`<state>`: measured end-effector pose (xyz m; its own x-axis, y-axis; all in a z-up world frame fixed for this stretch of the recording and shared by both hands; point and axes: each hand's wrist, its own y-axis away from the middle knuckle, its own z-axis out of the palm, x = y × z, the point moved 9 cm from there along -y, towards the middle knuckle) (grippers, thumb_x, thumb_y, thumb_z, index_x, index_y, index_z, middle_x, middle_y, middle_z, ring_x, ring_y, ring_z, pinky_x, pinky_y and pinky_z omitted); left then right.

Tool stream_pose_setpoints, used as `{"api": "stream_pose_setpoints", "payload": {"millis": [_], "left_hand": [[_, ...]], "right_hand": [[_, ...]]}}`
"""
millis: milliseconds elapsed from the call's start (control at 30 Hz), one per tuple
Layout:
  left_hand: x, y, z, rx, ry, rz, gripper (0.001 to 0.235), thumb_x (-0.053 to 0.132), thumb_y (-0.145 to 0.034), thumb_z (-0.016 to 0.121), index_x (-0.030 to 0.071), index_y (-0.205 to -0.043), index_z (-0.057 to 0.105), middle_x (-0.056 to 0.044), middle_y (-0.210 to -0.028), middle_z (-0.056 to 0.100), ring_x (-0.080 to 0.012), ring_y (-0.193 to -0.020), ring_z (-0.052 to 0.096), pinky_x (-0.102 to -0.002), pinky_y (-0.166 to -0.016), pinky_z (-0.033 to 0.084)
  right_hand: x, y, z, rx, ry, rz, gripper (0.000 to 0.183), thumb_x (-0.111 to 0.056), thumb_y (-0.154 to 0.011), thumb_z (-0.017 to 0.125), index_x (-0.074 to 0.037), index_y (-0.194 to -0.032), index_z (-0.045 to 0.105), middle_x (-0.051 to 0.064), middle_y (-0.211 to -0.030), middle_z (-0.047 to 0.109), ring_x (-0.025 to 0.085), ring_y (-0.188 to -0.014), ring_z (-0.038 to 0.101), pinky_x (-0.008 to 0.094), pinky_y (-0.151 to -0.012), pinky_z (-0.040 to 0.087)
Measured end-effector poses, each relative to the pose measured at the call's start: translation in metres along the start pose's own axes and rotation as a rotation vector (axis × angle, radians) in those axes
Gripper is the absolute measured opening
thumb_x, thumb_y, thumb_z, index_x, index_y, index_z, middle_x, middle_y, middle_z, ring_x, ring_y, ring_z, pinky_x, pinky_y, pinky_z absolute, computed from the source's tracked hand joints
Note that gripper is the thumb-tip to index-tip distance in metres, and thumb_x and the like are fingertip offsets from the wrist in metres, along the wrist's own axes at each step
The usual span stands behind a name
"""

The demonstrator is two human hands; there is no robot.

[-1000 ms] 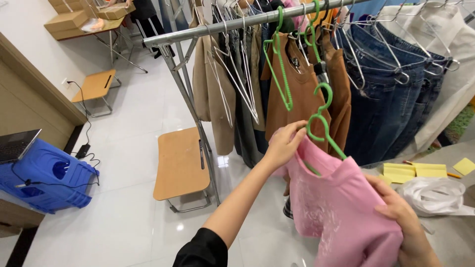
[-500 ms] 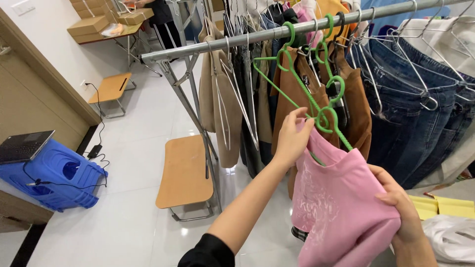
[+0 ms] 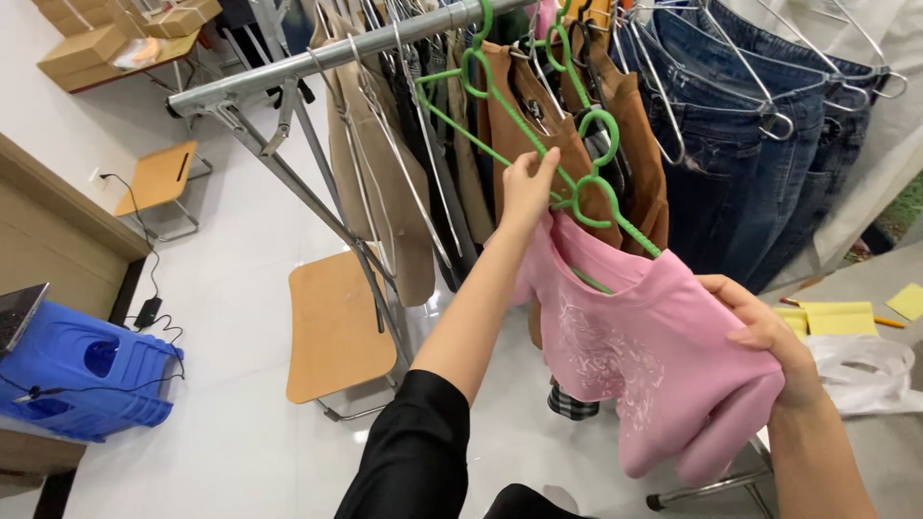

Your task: The person unties a ribbon on a cardboard box, removes a yellow sticky note, and opens the box. They take out a pink garment wrapped in plastic, remove it from the plastic, and hang it on a green hanger on a clothing rack. The person then places the empty plastic bag on the table and continues handling another wrapped item.

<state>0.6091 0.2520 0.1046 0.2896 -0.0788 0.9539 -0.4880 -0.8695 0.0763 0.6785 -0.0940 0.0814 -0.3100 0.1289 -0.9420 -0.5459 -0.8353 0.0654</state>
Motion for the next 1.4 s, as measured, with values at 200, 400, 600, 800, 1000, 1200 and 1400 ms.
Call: {"api": "stream_pose_setpoints", "payload": {"millis": [200,400,600,800,1000,1200,1400], "left_hand": [[0.008,0.03,-0.034,0.061,0.424,0.103,0.04,0.041,-0.102,0.056,0.01,-0.125,0.064,-0.003,-0.107,0.065,-0.0186,-0.094,0.066,-0.036,-0.082,0.06],[0.014,0.074,-0.061,0.051,0.461,0.04,0.038,0.03,-0.104,0.049,0.018,-0.137,0.065,-0.004,-0.11,0.059,-0.0163,-0.069,0.056,-0.034,-0.068,0.054],[0.011,0.083,-0.094,0.044,0.425,0.011,0.059,0.034,-0.102,0.048,0.015,-0.158,0.056,-0.003,-0.137,0.069,-0.0075,-0.059,0.034,-0.025,-0.063,0.036],[0.006,0.078,-0.096,0.055,0.454,0.119,0.05,0.035,-0.106,0.056,0.01,-0.149,0.064,-0.018,-0.134,0.063,-0.0287,-0.113,0.066,-0.042,-0.09,0.065],[-0.008,0.049,-0.089,0.091,0.408,0.212,0.039,0.029,-0.108,0.055,0.009,-0.138,0.069,-0.021,-0.13,0.056,-0.0309,-0.106,0.07,-0.041,-0.089,0.066],[-0.026,0.044,-0.084,0.143,0.309,0.253,0.036,0.032,-0.109,0.053,0.011,-0.134,0.07,-0.021,-0.127,0.054,-0.03,-0.11,0.069,-0.04,-0.09,0.066],[-0.045,0.06,-0.063,0.206,0.338,0.27,0.068,0.043,-0.112,0.047,0.007,-0.167,0.031,-0.036,-0.159,0.03,-0.0447,-0.134,0.057,-0.057,-0.107,0.056]], "right_hand": [[-0.009,0.029,0.003,0.042,0.043,-0.011,0.089,-0.026,-0.057,0.057,0.009,-0.139,0.059,0.026,-0.125,0.065,0.037,-0.104,0.062,0.046,-0.086,0.042],[0.001,0.004,0.014,-0.003,0.068,-0.003,0.092,-0.022,-0.054,0.062,0.004,-0.141,0.058,0.022,-0.128,0.067,0.031,-0.106,0.061,0.042,-0.085,0.043],[-0.016,-0.051,0.091,-0.016,0.159,-0.002,0.077,-0.002,-0.06,0.053,0.001,-0.137,0.062,0.018,-0.13,0.07,0.026,-0.106,0.064,0.035,-0.085,0.045],[-0.044,-0.134,0.156,-0.295,0.13,-0.329,0.067,-0.006,-0.084,0.052,0.004,-0.15,0.052,0.018,-0.132,0.065,0.027,-0.112,0.065,0.042,-0.099,0.051],[-0.063,-0.173,0.204,-0.277,0.22,-0.49,0.064,0.002,-0.087,0.06,0.001,-0.15,0.053,0.011,-0.128,0.063,0.02,-0.118,0.063,0.035,-0.103,0.051],[-0.011,-0.21,0.195,-0.153,0.395,-0.455,0.06,0.001,-0.085,0.065,0.004,-0.145,0.056,0.013,-0.115,0.063,0.02,-0.102,0.065,0.034,-0.088,0.054],[0.015,-0.191,0.19,0.023,0.696,-0.621,0.072,-0.003,-0.084,0.06,0.0,-0.156,0.052,0.025,-0.142,0.055,0.043,-0.135,0.054,0.053,-0.115,0.043]]}}
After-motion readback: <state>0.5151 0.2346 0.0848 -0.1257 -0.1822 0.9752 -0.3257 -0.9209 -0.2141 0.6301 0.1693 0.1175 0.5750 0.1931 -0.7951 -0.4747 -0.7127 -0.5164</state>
